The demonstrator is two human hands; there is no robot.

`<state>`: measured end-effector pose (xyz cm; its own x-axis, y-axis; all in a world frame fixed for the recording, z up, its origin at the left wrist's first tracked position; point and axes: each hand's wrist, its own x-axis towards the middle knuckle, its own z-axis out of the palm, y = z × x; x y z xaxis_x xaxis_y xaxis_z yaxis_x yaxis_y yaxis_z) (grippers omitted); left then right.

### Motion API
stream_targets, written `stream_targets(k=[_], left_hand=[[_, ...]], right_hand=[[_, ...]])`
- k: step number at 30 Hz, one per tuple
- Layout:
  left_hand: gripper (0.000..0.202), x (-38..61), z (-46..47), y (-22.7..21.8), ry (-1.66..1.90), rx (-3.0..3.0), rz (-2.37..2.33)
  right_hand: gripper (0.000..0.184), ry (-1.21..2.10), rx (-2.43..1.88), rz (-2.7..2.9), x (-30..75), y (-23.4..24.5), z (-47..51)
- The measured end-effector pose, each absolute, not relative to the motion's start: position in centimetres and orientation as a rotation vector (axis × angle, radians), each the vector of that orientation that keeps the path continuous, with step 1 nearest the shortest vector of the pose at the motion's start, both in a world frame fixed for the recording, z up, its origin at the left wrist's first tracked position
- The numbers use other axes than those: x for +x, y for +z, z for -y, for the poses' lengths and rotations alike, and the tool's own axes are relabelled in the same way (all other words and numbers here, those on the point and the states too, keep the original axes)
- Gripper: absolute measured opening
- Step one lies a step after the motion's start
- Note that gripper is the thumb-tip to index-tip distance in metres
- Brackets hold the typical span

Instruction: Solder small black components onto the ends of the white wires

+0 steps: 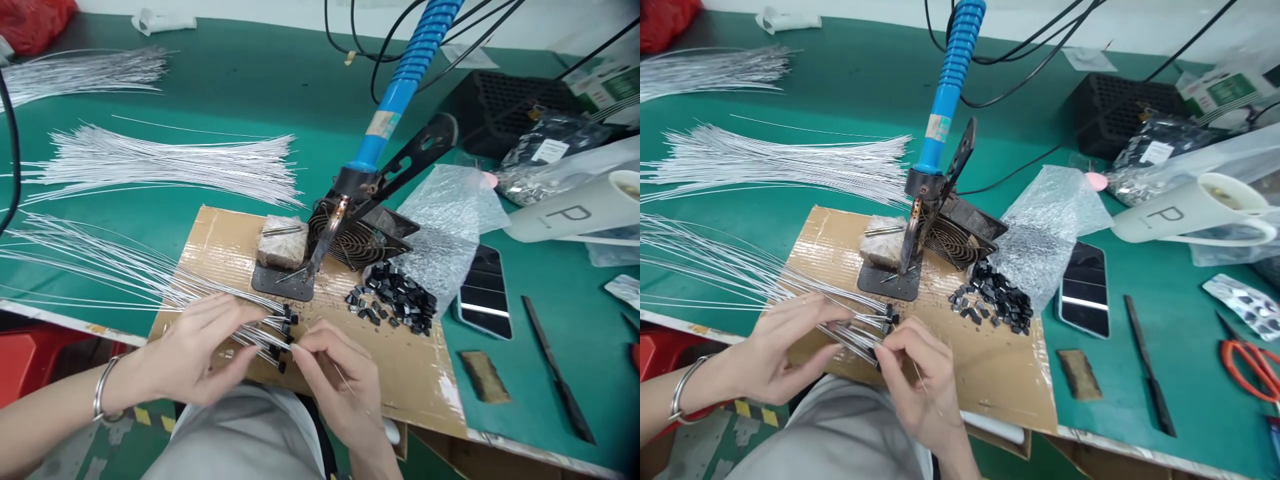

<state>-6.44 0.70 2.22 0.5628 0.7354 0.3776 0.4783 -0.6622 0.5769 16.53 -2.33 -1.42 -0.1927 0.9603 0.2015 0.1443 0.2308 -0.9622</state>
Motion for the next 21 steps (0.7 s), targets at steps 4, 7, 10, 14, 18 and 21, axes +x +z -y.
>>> stream_targets(k=[4, 7, 10, 14, 18, 21], left_hand=[[0.015, -4.5, -0.4, 3.8, 0.578, 2.084, -1.031], [0.019, -3.8, -0.5, 3.6, 0.494, 1.863, -1.112], [0.020, -3.6, -0.5, 3.1, 0.478, 1.642, -1.160], [0.021, -3.6, -0.3, 2.9, 0.494, 1.524, -1.168], [0.021, -3.3, -0.4, 3.2, 0.474, 1.491, -1.160], [0.019, -3.0, -0.7, 3.3, 0.449, 1.476, -1.159]], right_hand=[[0.019, 1.005, -1.062, 1.618, 16.3, -1.4, 2.3], [0.017, 0.964, -1.105, 1.567, 16.4, -1.6, 2.5], [0.016, 0.937, -1.136, 1.515, 16.7, -1.7, 2.8], [0.015, 0.938, -1.137, 1.465, 16.6, -1.9, 2.8], [0.016, 1.017, -1.162, 1.386, 16.0, -2.3, 2.6], [0.019, 1.053, -1.157, 1.353, 16.0, -2.5, 2.6]])
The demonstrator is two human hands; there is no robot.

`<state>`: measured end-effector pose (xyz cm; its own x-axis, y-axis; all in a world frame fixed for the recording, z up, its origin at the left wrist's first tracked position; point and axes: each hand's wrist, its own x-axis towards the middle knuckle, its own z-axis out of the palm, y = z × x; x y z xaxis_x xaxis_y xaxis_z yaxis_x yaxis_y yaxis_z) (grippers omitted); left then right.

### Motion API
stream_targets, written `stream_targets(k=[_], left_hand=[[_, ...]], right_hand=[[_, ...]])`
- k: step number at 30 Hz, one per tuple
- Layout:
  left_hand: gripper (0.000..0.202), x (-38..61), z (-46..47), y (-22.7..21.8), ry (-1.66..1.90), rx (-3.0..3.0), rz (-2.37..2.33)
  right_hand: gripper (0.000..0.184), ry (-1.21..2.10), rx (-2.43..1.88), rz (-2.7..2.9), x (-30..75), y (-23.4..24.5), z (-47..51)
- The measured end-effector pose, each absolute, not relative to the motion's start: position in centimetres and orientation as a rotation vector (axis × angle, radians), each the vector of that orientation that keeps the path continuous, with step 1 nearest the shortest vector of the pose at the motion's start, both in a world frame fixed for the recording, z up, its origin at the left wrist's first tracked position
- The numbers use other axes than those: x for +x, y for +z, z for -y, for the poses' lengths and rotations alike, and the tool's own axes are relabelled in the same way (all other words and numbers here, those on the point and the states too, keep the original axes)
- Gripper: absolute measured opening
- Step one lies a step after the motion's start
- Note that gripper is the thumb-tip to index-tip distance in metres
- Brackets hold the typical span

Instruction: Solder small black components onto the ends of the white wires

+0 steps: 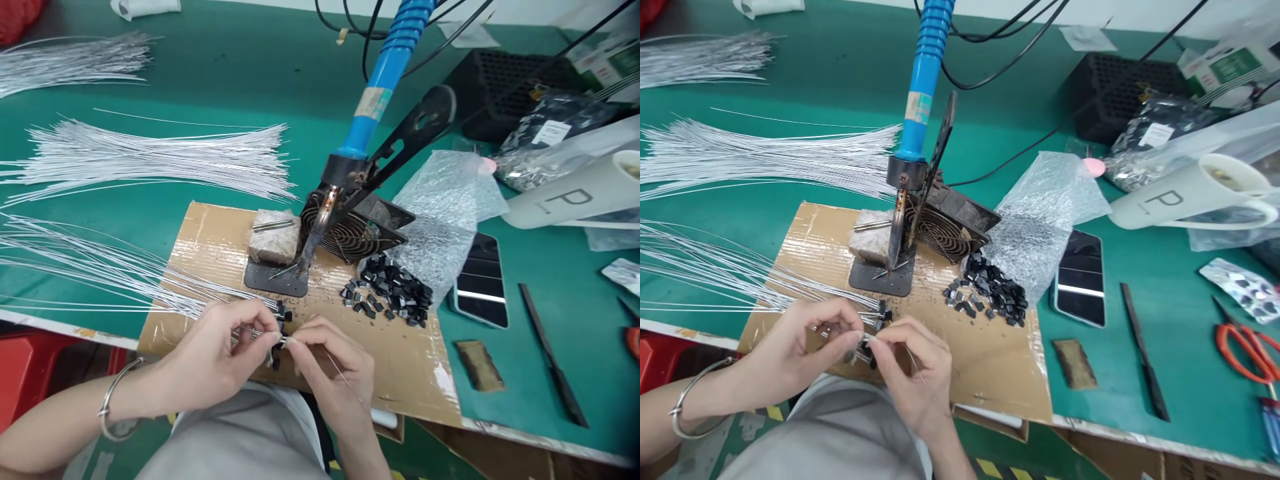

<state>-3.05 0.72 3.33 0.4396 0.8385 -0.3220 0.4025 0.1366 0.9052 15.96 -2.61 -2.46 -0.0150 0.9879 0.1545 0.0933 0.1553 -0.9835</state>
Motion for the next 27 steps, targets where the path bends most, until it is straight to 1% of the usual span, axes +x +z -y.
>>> stream_targets(k=[4, 8, 12, 13, 16, 17, 18, 19, 23, 25, 27], left_hand=[[0.018, -2.8, -0.9, 3.1, 0.435, 1.467, -1.166], [0.018, -2.3, -0.9, 3.0, 0.499, 1.428, -1.180], [0.019, -2.0, -1.0, 3.0, 0.616, 1.346, -1.165], [0.020, -1.9, -1.0, 3.0, 0.635, 1.331, -1.164], [0.020, -1.9, -1.2, 2.9, 0.654, 1.313, -1.171], [0.020, -1.9, -1.2, 2.9, 0.655, 1.315, -1.169], [0.020, -1.9, -1.3, 2.9, 0.657, 1.315, -1.165], [0.020, -1.9, -1.3, 2.9, 0.659, 1.313, -1.162], [0.019, -1.8, -1.4, 2.9, 0.668, 1.291, -1.158], [0.020, -1.8, -1.4, 2.9, 0.676, 1.280, -1.146], [0.021, -1.8, -1.3, 2.9, 0.684, 1.275, -1.134]], right_hand=[[0.019, 1.096, -1.129, 1.380, 16.3, -2.3, 2.6], [0.019, 1.070, -1.115, 1.404, 16.3, -2.0, 2.6], [0.024, 1.071, -1.171, 1.238, 16.4, -2.5, 2.8], [0.030, 1.096, -1.167, 1.157, 16.5, -2.7, 2.8], [0.062, 1.190, -1.121, 0.947, 16.8, -3.1, 2.9], [0.067, 1.197, -1.134, 0.908, 16.9, -3.2, 2.9], [0.066, 1.188, -1.173, 0.881, 16.8, -3.1, 2.9], [0.061, 1.172, -1.222, 0.868, 16.7, -3.0, 2.9], [0.029, 1.162, -1.318, 0.935, 16.0, -2.2, 2.9], [0.022, 1.161, -1.287, 1.024, 15.7, -2.0, 2.8], [0.020, 1.153, -1.251, 1.082, 15.5, -1.9, 2.7]])
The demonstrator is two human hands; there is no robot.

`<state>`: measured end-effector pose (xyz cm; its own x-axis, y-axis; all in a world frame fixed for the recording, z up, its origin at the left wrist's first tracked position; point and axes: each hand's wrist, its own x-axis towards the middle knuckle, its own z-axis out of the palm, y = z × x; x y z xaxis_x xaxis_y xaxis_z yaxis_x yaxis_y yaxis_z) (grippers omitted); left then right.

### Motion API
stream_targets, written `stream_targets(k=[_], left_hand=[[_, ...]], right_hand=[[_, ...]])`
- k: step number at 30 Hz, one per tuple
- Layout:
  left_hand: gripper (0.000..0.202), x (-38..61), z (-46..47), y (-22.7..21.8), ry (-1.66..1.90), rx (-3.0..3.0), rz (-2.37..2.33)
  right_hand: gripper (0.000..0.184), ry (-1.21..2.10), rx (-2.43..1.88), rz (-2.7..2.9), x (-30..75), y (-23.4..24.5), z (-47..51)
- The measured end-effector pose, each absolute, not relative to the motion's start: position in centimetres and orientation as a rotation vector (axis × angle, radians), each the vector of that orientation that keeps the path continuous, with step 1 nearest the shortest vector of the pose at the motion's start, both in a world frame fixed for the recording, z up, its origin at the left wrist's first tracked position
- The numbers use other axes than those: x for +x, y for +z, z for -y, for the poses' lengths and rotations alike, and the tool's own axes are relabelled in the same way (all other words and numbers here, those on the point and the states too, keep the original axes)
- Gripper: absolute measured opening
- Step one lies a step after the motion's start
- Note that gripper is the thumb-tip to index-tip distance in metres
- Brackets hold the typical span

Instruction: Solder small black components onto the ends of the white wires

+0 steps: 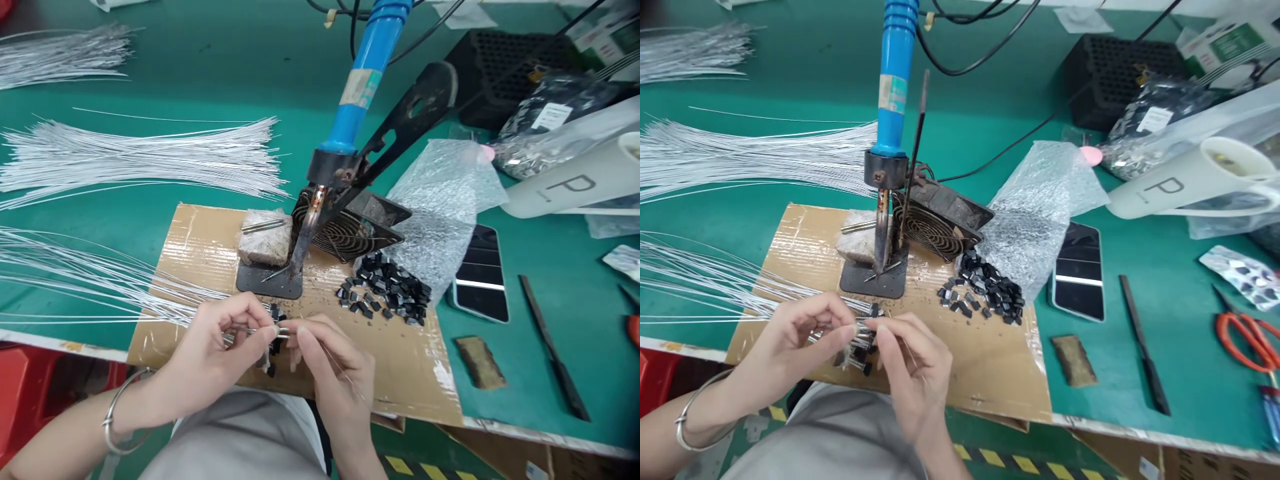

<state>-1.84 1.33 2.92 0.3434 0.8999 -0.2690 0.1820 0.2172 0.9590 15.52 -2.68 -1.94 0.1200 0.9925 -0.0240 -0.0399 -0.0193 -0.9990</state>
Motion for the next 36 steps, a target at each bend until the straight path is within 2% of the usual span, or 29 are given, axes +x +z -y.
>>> stream_targets(k=[22, 36], left_hand=[[0.021, -1.7, -0.6, 2.2, 0.660, 1.344, -1.226], [0.022, -1.9, -1.0, 2.2, 0.546, 1.280, -1.187]], right_hand=[[0.009, 1.419, -1.085, 0.773, 14.9, -2.8, 2.8], [0.020, 1.656, -1.127, 0.636, 16.0, -2.0, 2.2]])
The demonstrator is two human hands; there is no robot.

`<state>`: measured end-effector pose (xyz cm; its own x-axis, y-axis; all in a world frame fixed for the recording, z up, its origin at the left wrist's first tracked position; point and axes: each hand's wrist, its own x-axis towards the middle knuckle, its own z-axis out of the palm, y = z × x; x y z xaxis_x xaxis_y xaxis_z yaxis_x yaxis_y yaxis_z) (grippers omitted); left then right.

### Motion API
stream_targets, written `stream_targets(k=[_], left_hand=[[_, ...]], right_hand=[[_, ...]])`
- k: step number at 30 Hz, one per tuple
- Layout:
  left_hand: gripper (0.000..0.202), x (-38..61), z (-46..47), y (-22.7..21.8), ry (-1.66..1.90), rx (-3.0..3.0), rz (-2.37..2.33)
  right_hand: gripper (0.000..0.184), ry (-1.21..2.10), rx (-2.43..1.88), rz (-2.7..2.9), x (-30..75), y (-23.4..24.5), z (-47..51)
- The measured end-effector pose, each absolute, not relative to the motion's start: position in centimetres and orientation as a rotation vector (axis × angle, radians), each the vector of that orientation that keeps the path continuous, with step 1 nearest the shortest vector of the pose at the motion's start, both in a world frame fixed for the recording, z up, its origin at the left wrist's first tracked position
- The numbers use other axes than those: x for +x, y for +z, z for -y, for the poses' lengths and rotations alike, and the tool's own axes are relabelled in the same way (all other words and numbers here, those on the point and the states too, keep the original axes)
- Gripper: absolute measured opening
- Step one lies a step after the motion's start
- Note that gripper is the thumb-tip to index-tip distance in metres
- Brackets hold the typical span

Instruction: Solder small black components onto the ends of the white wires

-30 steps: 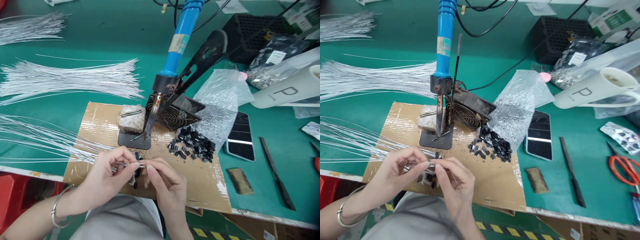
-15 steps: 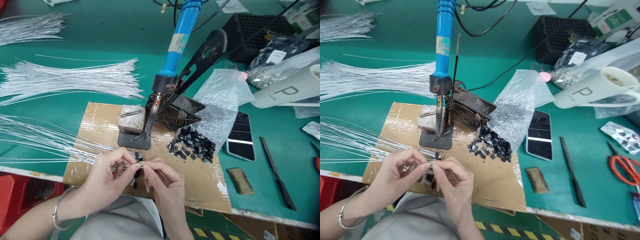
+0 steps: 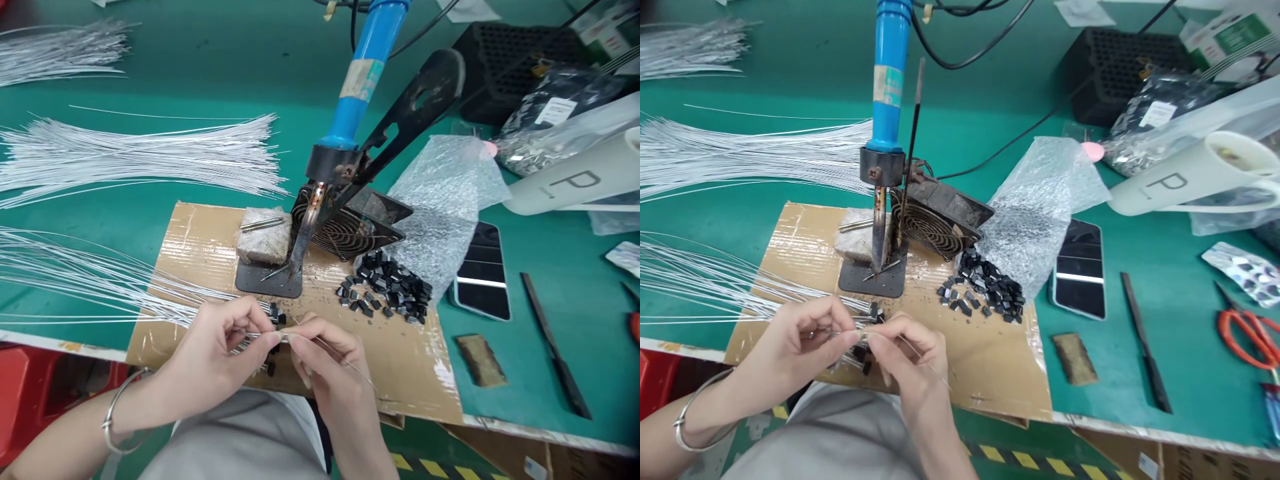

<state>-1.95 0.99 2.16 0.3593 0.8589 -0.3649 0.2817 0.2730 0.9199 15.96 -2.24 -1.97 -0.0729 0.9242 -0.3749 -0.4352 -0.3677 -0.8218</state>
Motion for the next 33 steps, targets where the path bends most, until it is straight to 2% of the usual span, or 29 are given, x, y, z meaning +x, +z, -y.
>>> stream_targets(k=[12, 22, 33], left_hand=[[0.027, -1.87, -1.33, 2.20, 0.588, 1.231, -1.195], [0.022, -1.83, -0.76, 2.03, 0.655, 1.301, -1.185], [0.022, -1.94, -1.15, 2.27, 0.554, 1.297, -1.194]], right_hand=[[0.020, 1.720, -1.058, 0.568, 15.64, -2.05, 2.35], [0.018, 1.704, -1.062, 0.501, 15.23, -1.91, 2.25], [0.019, 1.730, -1.113, 0.537, 15.78, -1.56, 1.83]])
